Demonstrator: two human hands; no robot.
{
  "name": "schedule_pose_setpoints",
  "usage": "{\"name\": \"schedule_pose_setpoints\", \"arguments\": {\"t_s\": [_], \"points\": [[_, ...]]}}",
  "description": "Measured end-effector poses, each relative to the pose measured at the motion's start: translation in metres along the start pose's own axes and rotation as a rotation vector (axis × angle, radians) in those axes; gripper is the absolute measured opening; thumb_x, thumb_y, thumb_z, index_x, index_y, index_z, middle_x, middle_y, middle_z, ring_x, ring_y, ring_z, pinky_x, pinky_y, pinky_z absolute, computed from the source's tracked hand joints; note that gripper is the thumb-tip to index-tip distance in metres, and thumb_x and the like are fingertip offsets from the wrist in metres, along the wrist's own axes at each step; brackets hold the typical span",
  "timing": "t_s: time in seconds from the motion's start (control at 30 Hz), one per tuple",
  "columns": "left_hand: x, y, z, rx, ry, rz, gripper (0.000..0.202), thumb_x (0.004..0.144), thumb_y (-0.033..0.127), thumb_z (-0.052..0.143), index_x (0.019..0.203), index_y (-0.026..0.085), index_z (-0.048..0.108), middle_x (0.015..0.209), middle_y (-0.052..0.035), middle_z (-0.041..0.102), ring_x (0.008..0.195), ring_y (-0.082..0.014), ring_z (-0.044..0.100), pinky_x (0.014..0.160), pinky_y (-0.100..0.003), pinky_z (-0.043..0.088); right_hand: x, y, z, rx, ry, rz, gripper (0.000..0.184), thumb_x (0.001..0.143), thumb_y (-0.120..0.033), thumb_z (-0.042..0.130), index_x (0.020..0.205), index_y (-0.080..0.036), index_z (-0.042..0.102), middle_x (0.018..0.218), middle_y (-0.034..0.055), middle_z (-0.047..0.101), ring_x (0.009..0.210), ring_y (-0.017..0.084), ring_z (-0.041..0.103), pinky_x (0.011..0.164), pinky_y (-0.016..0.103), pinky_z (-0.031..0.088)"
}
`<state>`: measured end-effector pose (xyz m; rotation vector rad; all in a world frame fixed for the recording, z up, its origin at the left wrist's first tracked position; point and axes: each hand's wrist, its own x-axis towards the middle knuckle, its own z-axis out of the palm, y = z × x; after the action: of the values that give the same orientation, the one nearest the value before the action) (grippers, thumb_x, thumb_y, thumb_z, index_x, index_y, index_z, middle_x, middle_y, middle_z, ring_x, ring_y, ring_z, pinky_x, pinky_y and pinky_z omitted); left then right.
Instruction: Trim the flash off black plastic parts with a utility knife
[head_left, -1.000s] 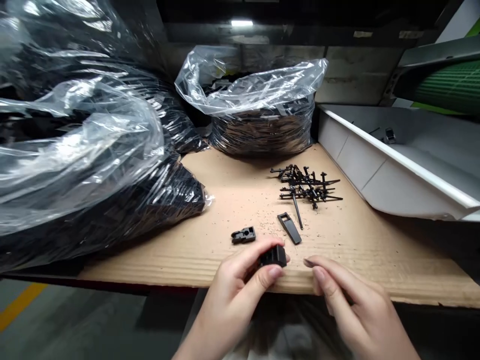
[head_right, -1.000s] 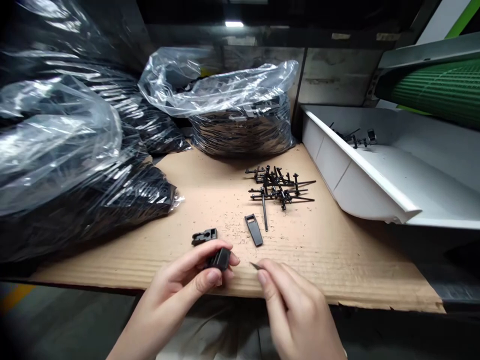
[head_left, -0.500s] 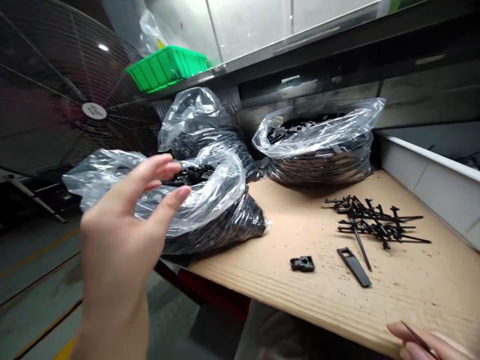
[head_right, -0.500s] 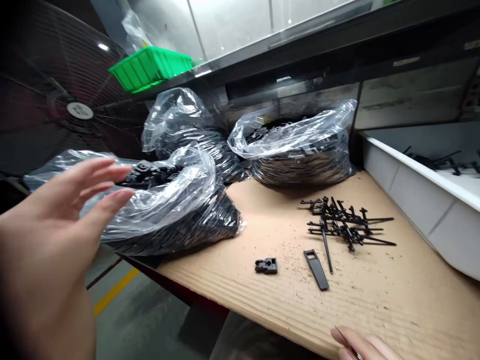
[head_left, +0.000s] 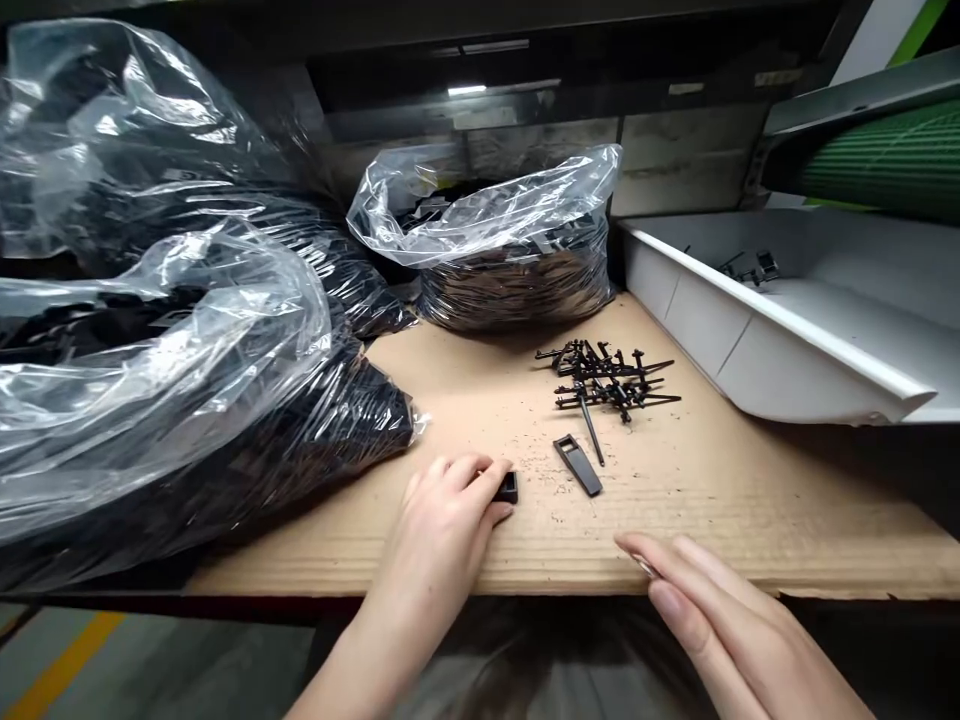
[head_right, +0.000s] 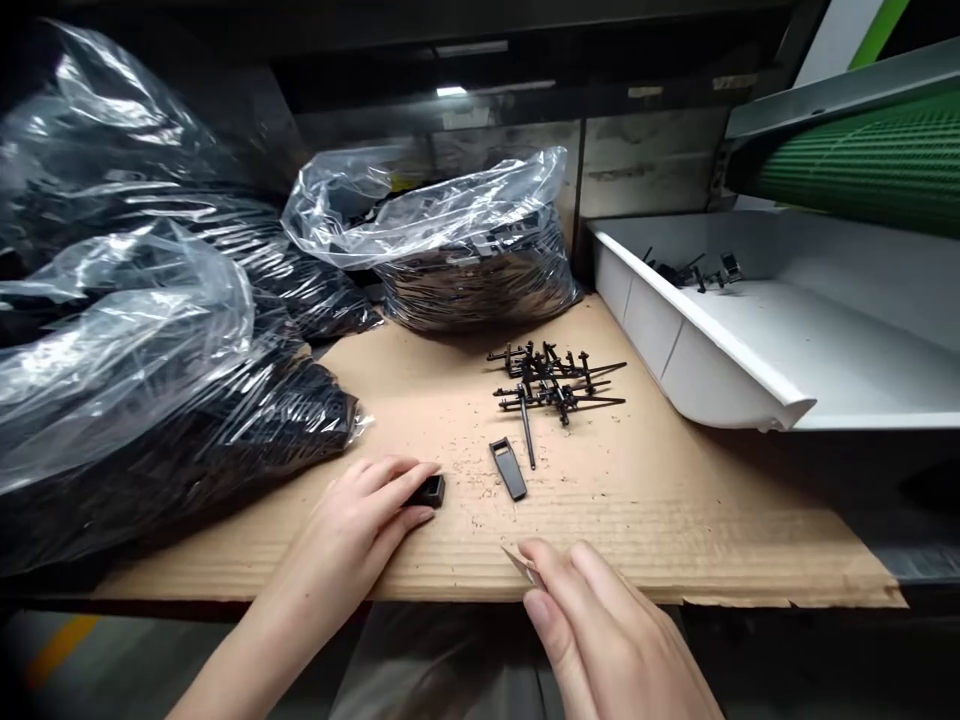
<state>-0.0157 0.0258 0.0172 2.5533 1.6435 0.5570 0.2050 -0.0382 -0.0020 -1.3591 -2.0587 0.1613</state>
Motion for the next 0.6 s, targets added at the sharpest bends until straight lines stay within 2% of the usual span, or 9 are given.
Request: {"name": "schedule_pose_setpoints", "arguments": {"t_s": [0.07, 0.17, 0.27, 0.37, 0.6], "points": [[-0.004, 0.008, 0.0, -0.119, 0.027, -0.035, 0.022, 0.081, 0.011, 0.05, 0.1, 0.013, 0.062, 0.092, -0.0097, 0.063, 0.086, -0.0259, 0.054, 0.075, -0.042, 0.044, 0.008, -0.003, 0.001, 0.002, -0.007, -0.018, 0.029, 0.089, -0.025, 0.038, 0.104, -0.021, 0.062, 0.093, 0.0043, 0.07, 0.082, 0.018, 0.067, 0.063, 0.022, 0.056], [-0.008, 0.024, 0.004, -0.589, 0.057, -0.149, 0.02, 0.082, 0.016, 0.052, 0.097, 0.019, 0.064, 0.098, -0.0052, 0.064, 0.095, -0.0219, 0.056, 0.082, -0.032, 0.045, 0.019, -0.006, 0.005, 0.077, 0.006, 0.016, 0.024, 0.087, -0.022, 0.041, 0.095, -0.02, 0.064, 0.084, 0.0051, 0.069, 0.075, 0.018, 0.066, 0.061, 0.025, 0.054], [-0.011, 0.036, 0.011, -0.986, 0.066, -0.326, 0.021, 0.078, 0.022, 0.058, 0.098, 0.026, 0.066, 0.1, 0.0004, 0.067, 0.091, -0.0188, 0.06, 0.082, -0.027, 0.047, 0.025, -0.007, 0.008, 0.153, 0.034, 0.019, 0.021, 0.086, -0.021, 0.044, 0.084, -0.019, 0.065, 0.071, 0.0043, 0.065, 0.065, 0.017, 0.063, 0.055, 0.024, 0.05], [-0.012, 0.039, 0.017, -1.114, 0.066, -0.413, 0.023, 0.076, 0.022, 0.061, 0.097, 0.029, 0.068, 0.095, 0.0026, 0.069, 0.084, -0.0176, 0.063, 0.083, -0.027, 0.048, 0.025, -0.007, 0.011, 0.17, 0.066, -0.013, 0.021, 0.085, -0.021, 0.045, 0.079, -0.019, 0.064, 0.066, 0.004, 0.062, 0.061, 0.017, 0.061, 0.051, 0.023, 0.047], [-0.016, 0.032, 0.02, -1.18, 0.022, -0.418, 0.022, 0.074, 0.022, 0.064, 0.094, 0.03, 0.07, 0.093, 0.003, 0.07, 0.089, -0.0177, 0.062, 0.088, -0.027, 0.046, 0.026, -0.011, 0.014, 0.222, 0.029, -0.022, 0.016, 0.085, -0.017, 0.046, 0.087, -0.02, 0.062, 0.067, 0.0024, 0.059, 0.061, 0.015, 0.059, 0.053, 0.023, 0.046]]}}
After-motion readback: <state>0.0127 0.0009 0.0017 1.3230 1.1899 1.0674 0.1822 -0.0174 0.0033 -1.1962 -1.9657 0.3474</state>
